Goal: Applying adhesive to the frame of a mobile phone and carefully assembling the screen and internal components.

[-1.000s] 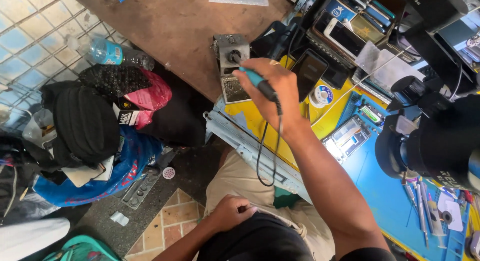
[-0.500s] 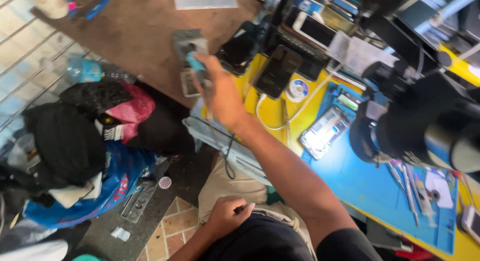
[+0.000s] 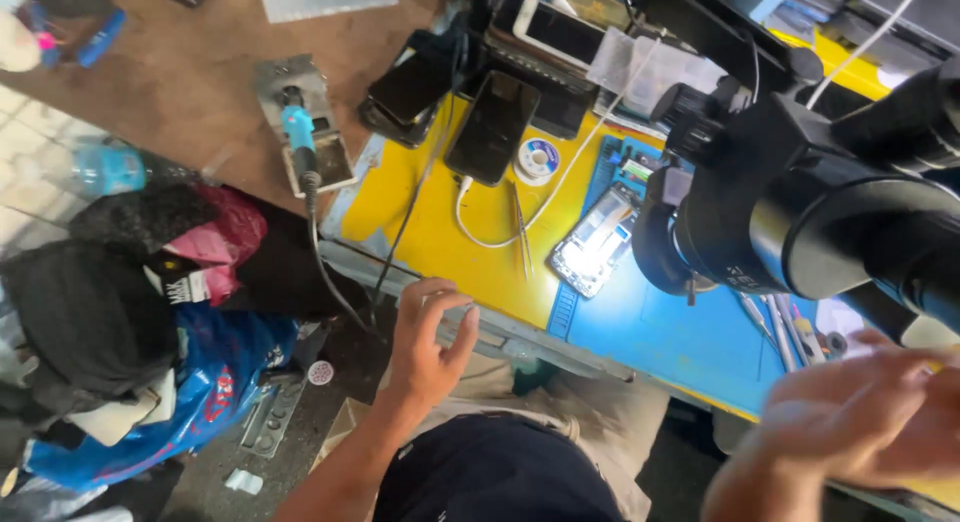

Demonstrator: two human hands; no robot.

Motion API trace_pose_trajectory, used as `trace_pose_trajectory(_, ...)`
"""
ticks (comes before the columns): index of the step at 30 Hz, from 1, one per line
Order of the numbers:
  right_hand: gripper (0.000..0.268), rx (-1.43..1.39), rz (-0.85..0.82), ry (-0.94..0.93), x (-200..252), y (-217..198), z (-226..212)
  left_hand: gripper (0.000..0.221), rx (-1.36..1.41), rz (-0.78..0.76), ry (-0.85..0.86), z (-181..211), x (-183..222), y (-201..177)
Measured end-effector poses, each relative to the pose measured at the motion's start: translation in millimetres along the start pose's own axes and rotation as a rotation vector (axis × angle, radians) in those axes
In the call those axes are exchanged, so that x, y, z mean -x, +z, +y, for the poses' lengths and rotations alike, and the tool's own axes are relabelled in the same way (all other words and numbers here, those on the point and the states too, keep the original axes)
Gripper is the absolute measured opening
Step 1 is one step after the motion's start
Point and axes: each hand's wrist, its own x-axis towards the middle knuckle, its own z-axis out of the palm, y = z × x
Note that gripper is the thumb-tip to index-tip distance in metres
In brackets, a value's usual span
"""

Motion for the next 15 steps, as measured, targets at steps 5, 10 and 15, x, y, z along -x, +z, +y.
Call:
trace_pose_trajectory(5,0.037,0.518,-0.224,-0.242,-14,-31,45,0.03,-0.269,0.215,-0.04,-11,-26,-1)
trace_pose_trajectory(10,0.038,0.449,-0.355,-0.197,-46,71,-22,0.087,-0.515,0.404,-0.409,-54,-58,-21)
trace_pose_trajectory(15,0.065,-0.212,-0.768,0.147,-49,160,-71,0.132,-0.693,0.451,-0.643,-88,-80,-31)
